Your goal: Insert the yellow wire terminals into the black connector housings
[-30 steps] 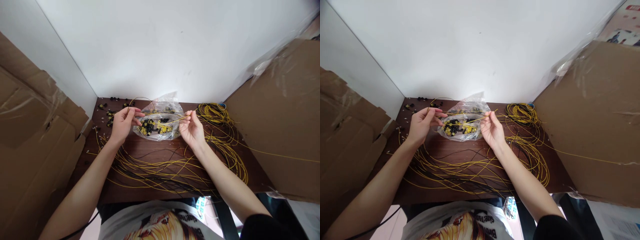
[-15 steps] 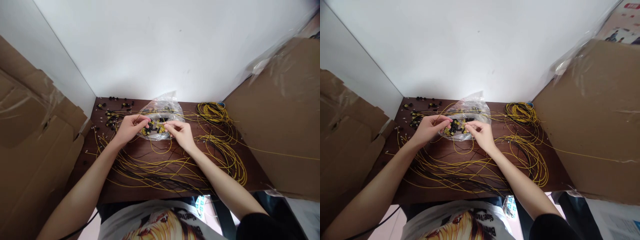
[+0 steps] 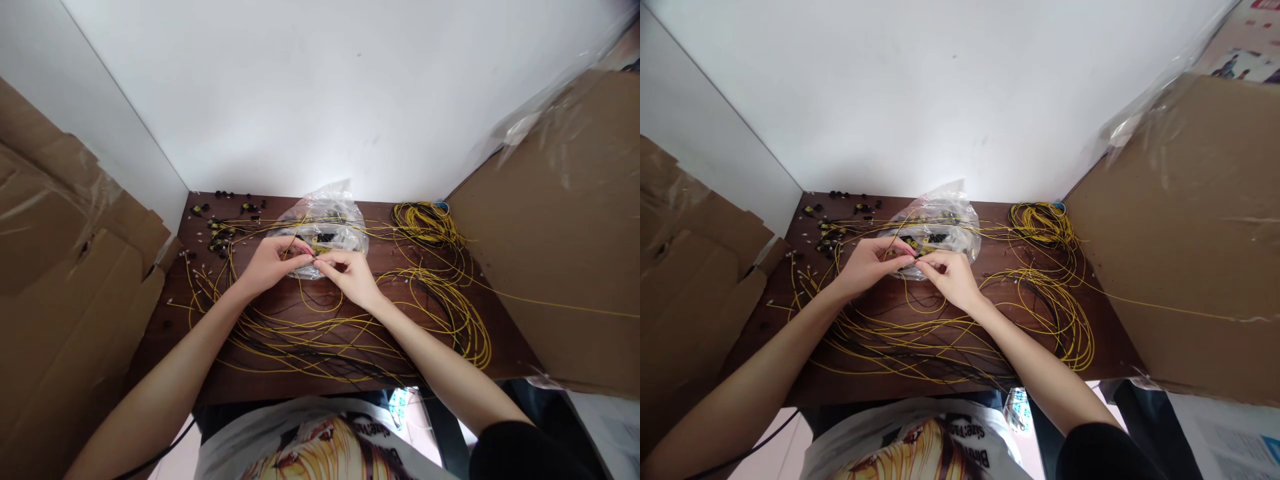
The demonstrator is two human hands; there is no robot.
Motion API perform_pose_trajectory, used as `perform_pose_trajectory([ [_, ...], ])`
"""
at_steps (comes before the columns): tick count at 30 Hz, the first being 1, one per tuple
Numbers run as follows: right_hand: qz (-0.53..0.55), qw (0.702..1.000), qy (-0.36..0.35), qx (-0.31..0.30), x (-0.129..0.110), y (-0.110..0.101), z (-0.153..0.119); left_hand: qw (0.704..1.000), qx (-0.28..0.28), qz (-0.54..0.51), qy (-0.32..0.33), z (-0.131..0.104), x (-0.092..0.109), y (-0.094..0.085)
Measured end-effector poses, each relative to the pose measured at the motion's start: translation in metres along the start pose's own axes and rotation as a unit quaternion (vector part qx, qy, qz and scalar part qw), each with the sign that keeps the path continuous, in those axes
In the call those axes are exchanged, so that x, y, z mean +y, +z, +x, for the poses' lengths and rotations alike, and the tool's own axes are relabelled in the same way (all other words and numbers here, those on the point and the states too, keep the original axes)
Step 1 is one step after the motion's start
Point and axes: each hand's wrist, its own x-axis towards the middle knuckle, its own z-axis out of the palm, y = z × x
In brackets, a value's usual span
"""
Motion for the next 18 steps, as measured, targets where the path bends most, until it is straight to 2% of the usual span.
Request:
perform_pose_trajectory([
  [4,0.002,0.999,0.022,-0.027,-0.0011,-0.0002,-0.0012,1.000,0.018,-0.011,0.004,0.0009,-0.0042,-0.0003],
  [10,-0.049,0.998,0.020,-0.031,-0.0026,-0.0009,-0.0020,0.998,0.040,-0.052,0.008,0.0008,-0.0098,0.0007],
  [15,-0.086,0.996,-0.007,-0.024,-0.0039,-0.0017,-0.0017,0.998,0.036,-0.049,0.008,-0.0001,-0.0080,0.0009],
  [18,-0.073,0.997,0.002,-0.028,-0.0030,-0.0011,-0.0018,0.998,0.033,-0.046,0.004,-0.0006,-0.0062,0.0007],
])
